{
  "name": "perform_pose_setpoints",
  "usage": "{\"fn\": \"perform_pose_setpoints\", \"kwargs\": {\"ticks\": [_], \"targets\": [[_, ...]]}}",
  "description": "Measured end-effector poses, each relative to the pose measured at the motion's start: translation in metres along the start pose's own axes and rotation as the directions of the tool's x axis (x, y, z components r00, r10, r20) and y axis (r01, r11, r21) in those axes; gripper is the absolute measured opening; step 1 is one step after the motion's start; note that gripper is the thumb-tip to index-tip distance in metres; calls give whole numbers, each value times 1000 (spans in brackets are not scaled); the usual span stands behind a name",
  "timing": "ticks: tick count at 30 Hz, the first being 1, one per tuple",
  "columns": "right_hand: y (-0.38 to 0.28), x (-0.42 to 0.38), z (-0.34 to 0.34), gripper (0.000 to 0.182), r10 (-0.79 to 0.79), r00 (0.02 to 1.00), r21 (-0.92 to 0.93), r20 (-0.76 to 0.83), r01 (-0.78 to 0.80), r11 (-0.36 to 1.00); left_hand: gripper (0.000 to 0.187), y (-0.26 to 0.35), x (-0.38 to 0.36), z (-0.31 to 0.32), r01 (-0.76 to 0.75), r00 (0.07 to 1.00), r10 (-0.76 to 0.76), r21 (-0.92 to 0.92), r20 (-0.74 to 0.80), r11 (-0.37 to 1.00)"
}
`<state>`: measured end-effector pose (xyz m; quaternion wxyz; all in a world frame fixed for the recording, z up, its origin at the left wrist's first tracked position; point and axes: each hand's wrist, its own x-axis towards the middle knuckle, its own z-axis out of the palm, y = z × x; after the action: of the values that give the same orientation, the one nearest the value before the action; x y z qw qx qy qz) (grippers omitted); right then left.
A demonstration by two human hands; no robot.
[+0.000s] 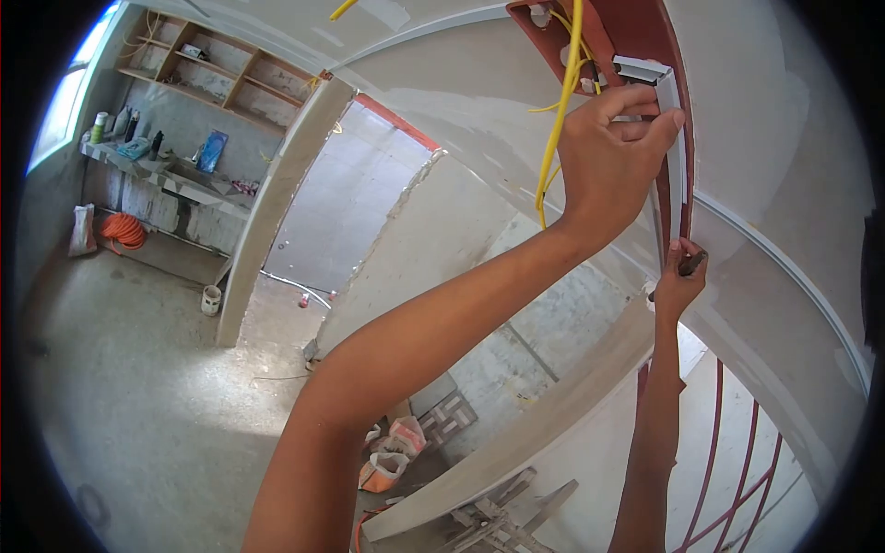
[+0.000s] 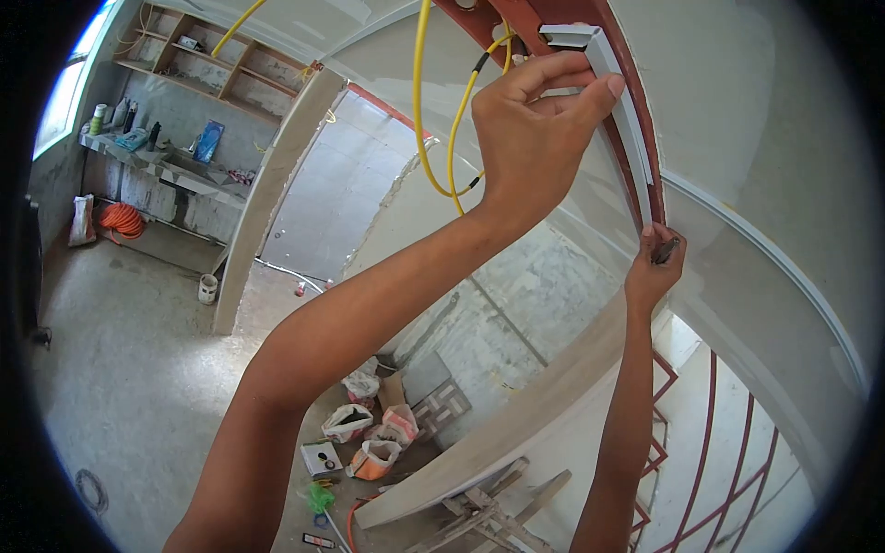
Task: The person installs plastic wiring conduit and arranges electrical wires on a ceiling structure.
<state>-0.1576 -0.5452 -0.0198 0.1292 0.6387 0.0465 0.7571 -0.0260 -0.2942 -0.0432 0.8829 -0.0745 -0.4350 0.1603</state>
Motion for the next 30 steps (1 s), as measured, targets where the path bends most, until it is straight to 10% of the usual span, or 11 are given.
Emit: {"fn": "perform_pose_setpoints", "kwargs": {"ticks": [30], "targets": [[9, 0, -4, 27, 62, 996, 2, 67, -62, 998, 25, -10, 0, 3, 23, 998, -31, -130, -59, 991]]}}
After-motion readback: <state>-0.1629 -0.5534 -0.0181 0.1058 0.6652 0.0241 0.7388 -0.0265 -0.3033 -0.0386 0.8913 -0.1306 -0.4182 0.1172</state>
